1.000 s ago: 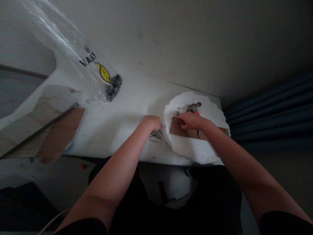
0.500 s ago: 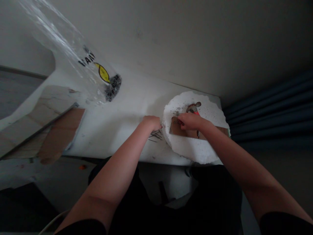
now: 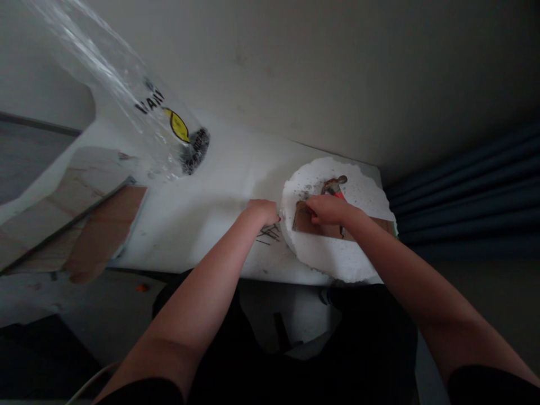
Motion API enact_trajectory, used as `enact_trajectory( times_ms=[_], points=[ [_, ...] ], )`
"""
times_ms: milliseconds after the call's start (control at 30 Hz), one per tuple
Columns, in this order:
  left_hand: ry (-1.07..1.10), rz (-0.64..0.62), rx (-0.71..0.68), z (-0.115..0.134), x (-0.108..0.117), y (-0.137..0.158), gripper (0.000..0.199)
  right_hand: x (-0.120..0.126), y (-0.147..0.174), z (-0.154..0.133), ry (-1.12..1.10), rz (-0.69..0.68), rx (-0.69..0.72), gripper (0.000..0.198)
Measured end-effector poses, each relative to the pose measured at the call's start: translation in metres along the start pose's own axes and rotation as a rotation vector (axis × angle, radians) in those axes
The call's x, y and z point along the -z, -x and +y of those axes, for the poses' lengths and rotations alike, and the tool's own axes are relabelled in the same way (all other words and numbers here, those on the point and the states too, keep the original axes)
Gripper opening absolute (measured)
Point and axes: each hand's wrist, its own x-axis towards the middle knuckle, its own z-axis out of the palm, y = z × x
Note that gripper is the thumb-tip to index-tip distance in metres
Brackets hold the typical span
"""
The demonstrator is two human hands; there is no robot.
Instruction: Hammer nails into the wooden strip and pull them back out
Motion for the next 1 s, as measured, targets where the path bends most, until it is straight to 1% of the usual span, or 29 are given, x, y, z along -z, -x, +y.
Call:
enact_trajectory(
  times_ms=[167,333,533,700,900,1000],
  points=[
    [-0.006,-0.024,-0.002,0.001,0.003,0.002,0.052,0.004,-0.001,-0.004,0.001,-0.013,-0.016,0.022],
    [-0.004,-0.038,-0.017,0.002,0.005,0.003,0.053,0.006,-0.001,-0.003,0.001,-0.014,0.005,0.017],
    [0.005,-0.033,-0.010,0.002,0.003,0.002,0.052,-0.003,0.000,0.011,-0.109,0.041,0.005,0.012],
    [0.019,-0.020,-0.020,0.001,0.001,0.001,0.050,-0.009,-0.001,0.016,-0.150,0.054,0.019,0.007],
    [0.014,-0.014,-0.013,0.001,-0.002,-0.002,0.052,-0.011,-0.006,0.017,-0.151,0.039,-0.013,0.009],
    [-0.008,-0.020,-0.022,0.001,-0.002,-0.002,0.051,-0.012,-0.006,0.018,-0.169,0.038,0.003,0.010]
  ],
)
